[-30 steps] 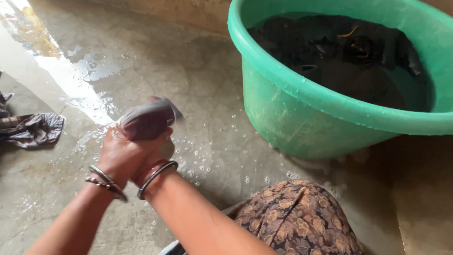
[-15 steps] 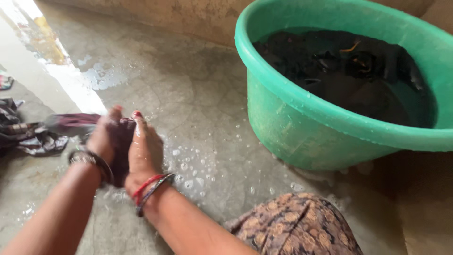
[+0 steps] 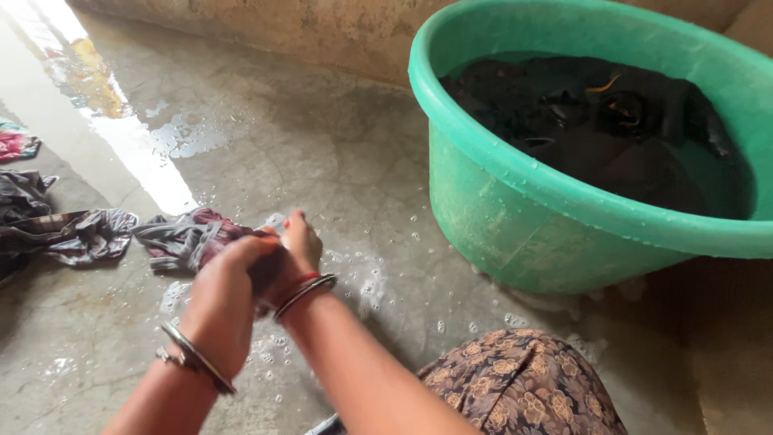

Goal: The person washes clothes by hand, scrubbing them with soap on the floor and rinsing them in a bucket of water.

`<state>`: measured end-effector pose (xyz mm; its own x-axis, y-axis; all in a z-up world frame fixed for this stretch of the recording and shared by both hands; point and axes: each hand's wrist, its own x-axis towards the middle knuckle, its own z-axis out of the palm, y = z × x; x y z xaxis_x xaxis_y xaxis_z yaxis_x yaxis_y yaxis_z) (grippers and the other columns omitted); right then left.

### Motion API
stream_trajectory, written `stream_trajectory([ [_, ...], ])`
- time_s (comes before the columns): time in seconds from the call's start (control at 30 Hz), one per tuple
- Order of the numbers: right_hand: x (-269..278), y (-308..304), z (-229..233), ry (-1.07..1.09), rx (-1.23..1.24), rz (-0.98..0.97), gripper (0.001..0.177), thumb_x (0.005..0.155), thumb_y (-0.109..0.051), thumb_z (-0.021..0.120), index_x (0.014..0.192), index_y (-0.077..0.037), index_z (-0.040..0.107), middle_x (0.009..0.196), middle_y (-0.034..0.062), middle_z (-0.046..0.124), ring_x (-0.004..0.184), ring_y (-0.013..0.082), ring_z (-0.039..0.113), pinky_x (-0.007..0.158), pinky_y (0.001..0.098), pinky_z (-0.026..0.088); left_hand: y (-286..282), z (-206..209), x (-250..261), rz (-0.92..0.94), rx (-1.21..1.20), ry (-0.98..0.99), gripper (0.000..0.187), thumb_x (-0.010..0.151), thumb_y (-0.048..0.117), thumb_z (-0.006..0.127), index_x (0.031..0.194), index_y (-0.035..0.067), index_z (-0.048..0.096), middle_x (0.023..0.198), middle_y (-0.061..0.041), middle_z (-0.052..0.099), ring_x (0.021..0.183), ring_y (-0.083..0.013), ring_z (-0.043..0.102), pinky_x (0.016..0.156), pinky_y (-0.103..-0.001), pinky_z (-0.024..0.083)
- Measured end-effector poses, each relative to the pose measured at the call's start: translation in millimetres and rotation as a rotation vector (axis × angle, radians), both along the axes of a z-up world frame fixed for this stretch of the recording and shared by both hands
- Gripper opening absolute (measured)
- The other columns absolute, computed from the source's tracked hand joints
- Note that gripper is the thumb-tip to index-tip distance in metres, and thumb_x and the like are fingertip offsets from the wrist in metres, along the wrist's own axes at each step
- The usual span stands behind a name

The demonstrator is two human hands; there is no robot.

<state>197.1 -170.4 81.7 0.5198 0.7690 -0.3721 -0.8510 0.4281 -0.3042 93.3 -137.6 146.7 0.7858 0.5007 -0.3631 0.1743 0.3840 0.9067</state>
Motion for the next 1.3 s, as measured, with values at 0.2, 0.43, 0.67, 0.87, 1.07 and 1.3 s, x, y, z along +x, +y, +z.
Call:
stream_trajectory([
  [0.2, -77.1, 27.2, 20.6, -0.283, -0.187, -0.345, 0.035, 0.102, -0.028, 0.046, 0.125, -0.010, 0.065, 0.114, 0.0058, 0.070, 0.104, 0.0177, 0.066, 0.094, 0.0314, 0.056, 43.5, 7.8, 12.4, -0.213, -0.267, -0.115, 0.041, 0.102, 0.046, 0.055, 0.099, 0.006, 0.062, 0.090, -0.013, 0.067, 0.076, -0.0282, 0.065, 0.074, -0.044, 0.056],
  [0.43, -40.7, 21.4, 13.1, -0.162, 0.091, -0.243, 0.020, 0.107, -0.027, 0.057, 0.117, -0.012, 0.065, 0.105, 0.0066, 0.064, 0.094, 0.0196, 0.062, 0.086, 0.0349, 0.054, 27.8, -16.8, -6.6, -0.056, -0.103, -0.132, 0.019, 0.095, 0.029, 0.057, 0.097, 0.012, 0.065, 0.090, -0.002, 0.069, 0.079, -0.0152, 0.065, 0.072, -0.035, 0.050],
  [0.67, -97.3, 39.1, 42.1, -0.185, 0.011, -0.395, 0.022, 0.103, -0.029, 0.048, 0.107, -0.014, 0.064, 0.101, 0.0063, 0.069, 0.089, 0.0177, 0.065, 0.083, 0.0346, 0.055, 78.5, -9.3, 19.2, -0.090, -0.145, -0.140, 0.049, 0.104, 0.058, 0.046, 0.099, 0.011, 0.058, 0.089, -0.009, 0.066, 0.079, -0.0239, 0.064, 0.074, -0.041, 0.055],
  [0.87, -17.5, 7.7, 18.4, -0.112, 0.135, -0.232, 0.035, 0.105, -0.036, 0.043, 0.111, -0.008, 0.064, 0.104, 0.0109, 0.069, 0.091, 0.0212, 0.067, 0.084, 0.0366, 0.056, 4.7, -18.0, -4.8, -0.157, 0.271, -0.116, 0.040, 0.097, 0.045, 0.060, 0.128, 0.019, 0.066, 0.125, 0.003, 0.068, 0.115, -0.0132, 0.059, 0.093, -0.031, 0.044],
  [1.07, -82.3, 23.3, 38.5, -0.322, -0.131, -0.340, 0.049, 0.107, -0.043, 0.038, 0.116, -0.002, 0.063, 0.108, 0.0156, 0.069, 0.093, 0.0247, 0.068, 0.085, 0.0386, 0.057, 36.9, 8.3, 11.5, -0.030, 0.285, -0.358, 0.061, 0.104, 0.054, 0.056, 0.145, 0.010, 0.045, 0.121, -0.004, 0.061, 0.107, -0.0136, 0.058, 0.089, -0.028, 0.049],
  [1.3, -46.4, 18.8, 27.1, -0.060, 0.030, -0.173, 0.065, 0.106, -0.053, 0.028, 0.114, -0.001, 0.066, 0.104, 0.0164, 0.071, 0.084, 0.0247, 0.073, 0.079, 0.0338, 0.061, 18.8, -12.5, -5.3, 0.070, 0.400, -0.555, 0.048, 0.114, 0.045, 0.058, 0.113, -0.003, 0.062, 0.098, -0.003, 0.063, 0.088, -0.0097, 0.055, 0.077, -0.027, 0.047],
])
